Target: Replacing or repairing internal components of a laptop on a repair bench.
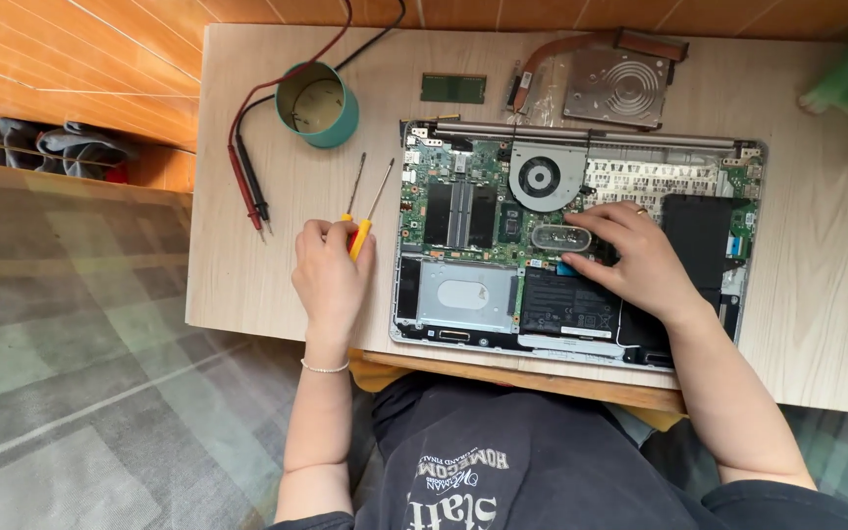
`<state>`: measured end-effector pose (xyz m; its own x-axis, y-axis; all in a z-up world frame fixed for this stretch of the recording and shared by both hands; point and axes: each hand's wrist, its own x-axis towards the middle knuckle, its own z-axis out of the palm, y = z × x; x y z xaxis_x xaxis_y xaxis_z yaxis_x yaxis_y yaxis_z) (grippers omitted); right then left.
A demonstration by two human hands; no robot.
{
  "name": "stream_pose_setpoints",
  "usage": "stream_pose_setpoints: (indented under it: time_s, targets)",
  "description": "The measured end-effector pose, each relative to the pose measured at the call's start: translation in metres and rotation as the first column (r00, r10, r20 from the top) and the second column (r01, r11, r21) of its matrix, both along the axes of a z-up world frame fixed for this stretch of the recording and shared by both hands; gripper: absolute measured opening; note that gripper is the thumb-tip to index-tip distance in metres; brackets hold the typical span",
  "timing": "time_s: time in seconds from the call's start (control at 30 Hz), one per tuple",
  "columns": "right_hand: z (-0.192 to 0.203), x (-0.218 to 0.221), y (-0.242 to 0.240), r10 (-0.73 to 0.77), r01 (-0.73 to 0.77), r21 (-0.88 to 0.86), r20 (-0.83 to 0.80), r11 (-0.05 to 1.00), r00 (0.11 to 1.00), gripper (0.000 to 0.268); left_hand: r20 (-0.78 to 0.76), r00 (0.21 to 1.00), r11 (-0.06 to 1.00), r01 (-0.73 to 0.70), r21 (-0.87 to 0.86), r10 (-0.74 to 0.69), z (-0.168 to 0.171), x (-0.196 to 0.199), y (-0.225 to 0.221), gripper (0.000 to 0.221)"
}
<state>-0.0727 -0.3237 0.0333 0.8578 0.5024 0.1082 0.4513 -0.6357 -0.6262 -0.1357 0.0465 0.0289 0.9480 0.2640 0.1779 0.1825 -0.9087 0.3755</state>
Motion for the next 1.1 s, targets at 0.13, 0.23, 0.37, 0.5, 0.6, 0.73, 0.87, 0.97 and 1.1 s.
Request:
stream_pose_setpoints:
  time_s: [0.13,0.23,0.37,0.5,0.6,0.73,0.87,0.97,1.1]
  targets:
    - [-0.003,0.0,-0.001,0.005,-0.004,-0.018,0.059,1.0,0.998,0.045,0.077,0.997,1.0,0.017,0.0,-0.017,0.009,0.004,-0.005,0.021]
    - [-0.001,0.0,-0.002,0.012,-0.012,0.013,0.057,1.0,0.998,0.043,0.227,0.971,0.987,0.106,-0.118,-0.077,0.028,0.012,-0.008,0.019]
    - [0.004,-0.001,-0.006,-0.063,0.055,0.076,0.106,0.996,0.992,0.041,0.219,0.951,0.733,0.309,-0.606,-0.22,0.057,0.034,-0.027,0.019]
    - [0.007,-0.002,-0.01,-0.133,0.104,0.164,0.177,0.981,0.975,0.042,0.339,0.846,0.41,0.504,-0.76,-0.411,0.067,0.063,-0.061,0.023]
    - [0.009,-0.002,-0.01,-0.142,0.107,0.162,0.221,0.981,0.965,0.042,0.484,0.756,0.243,0.619,-0.746,-0.44,0.056,0.077,-0.08,0.02]
    - [0.012,-0.001,-0.01,-0.158,0.116,0.182,0.237,0.976,0.959,0.04,0.451,0.784,0.032,0.512,-0.859,-0.426,0.024,0.078,-0.091,0.021]
    - [0.013,-0.003,-0.01,-0.151,0.101,0.187,0.272,0.977,0.95,0.041,0.487,0.749,0.109,0.587,-0.802,-0.449,0.005,0.068,-0.092,0.02]
    - [0.014,-0.003,-0.01,-0.147,0.092,0.189,0.303,0.978,0.942,0.041,0.619,0.6,0.2,0.781,-0.592,-0.507,0.009,0.069,-0.095,0.019]
    - [0.017,-0.003,-0.01,-0.129,0.069,0.188,0.329,0.98,0.936,0.041,0.725,0.347,0.185,0.937,-0.297,-0.594,0.014,0.069,-0.1,0.018]
